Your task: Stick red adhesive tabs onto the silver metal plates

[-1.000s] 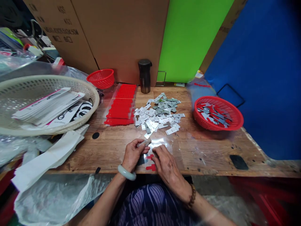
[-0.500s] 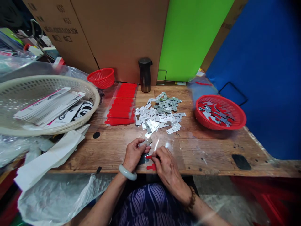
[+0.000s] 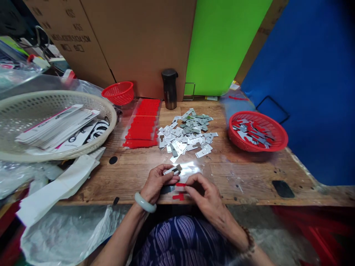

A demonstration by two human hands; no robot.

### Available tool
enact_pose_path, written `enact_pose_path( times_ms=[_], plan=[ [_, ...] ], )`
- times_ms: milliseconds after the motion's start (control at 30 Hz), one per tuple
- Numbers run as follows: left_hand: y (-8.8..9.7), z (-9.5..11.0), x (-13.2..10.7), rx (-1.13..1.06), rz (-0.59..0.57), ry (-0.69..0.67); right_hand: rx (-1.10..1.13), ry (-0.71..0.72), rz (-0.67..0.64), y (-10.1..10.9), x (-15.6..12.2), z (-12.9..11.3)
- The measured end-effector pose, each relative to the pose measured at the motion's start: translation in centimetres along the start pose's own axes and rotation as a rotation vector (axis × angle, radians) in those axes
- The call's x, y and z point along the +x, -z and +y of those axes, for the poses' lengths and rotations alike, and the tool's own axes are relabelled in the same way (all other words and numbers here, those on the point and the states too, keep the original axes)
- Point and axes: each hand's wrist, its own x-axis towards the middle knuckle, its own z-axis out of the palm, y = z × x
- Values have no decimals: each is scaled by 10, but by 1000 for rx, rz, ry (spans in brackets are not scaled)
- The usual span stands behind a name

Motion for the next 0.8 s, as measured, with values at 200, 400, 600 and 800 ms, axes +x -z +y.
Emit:
enact_pose_path(
  times_ms=[200, 400, 600, 800],
  plan=[
    [-6, 14, -20, -73, -193, 181, -30, 28, 104, 22, 11, 3],
    [-11, 17, -27, -54, -249, 245, -29, 62, 30, 25, 11, 2],
    [-16, 17, -28, -10, -269, 256, -38, 66, 5, 26, 7, -2],
    [-19, 19, -28, 2, -270, 269, -60, 77, 13, 26, 7, -1]
  ],
)
